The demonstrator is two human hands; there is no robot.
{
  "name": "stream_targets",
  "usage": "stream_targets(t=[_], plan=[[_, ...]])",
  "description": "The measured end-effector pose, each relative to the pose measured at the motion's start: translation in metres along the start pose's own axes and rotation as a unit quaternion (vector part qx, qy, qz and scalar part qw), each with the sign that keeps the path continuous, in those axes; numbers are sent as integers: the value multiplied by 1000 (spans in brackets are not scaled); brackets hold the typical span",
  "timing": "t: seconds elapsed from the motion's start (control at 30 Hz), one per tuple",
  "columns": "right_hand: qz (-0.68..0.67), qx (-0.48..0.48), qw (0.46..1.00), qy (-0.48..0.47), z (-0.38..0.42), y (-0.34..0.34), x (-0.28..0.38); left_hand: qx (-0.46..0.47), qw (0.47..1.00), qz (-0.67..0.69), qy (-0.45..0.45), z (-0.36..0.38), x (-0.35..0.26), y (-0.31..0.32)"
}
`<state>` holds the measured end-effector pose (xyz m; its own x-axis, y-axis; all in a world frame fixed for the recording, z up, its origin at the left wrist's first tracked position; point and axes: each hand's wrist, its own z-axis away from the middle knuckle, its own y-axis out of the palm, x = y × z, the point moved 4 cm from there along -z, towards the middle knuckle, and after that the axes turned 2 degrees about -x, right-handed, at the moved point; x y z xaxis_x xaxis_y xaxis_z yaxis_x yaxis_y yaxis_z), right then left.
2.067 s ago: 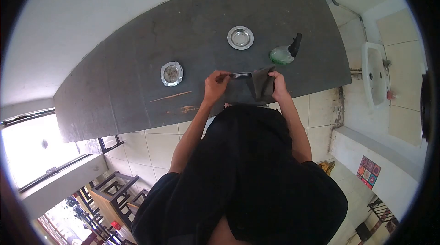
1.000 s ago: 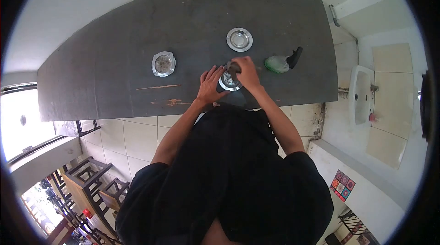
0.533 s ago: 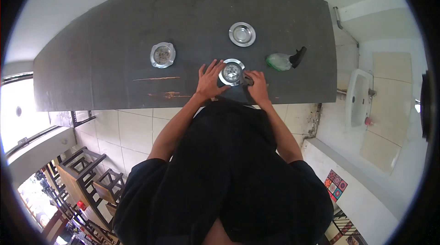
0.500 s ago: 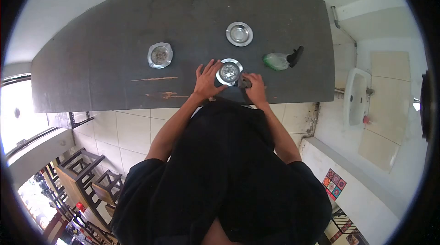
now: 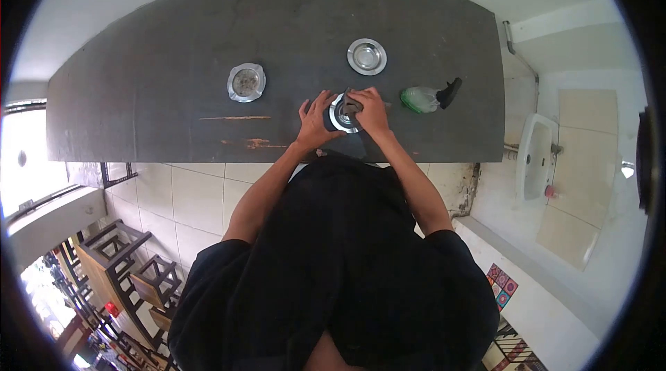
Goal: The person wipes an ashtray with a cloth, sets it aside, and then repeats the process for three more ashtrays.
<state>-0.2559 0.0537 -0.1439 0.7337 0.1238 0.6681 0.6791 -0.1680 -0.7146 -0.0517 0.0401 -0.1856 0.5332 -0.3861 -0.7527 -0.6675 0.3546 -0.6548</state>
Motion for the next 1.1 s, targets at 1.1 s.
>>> stream_targets(t=[1.1], plan=[[-70, 1, 996, 51, 20, -68, -29, 11, 997, -69, 37, -4, -11, -12]])
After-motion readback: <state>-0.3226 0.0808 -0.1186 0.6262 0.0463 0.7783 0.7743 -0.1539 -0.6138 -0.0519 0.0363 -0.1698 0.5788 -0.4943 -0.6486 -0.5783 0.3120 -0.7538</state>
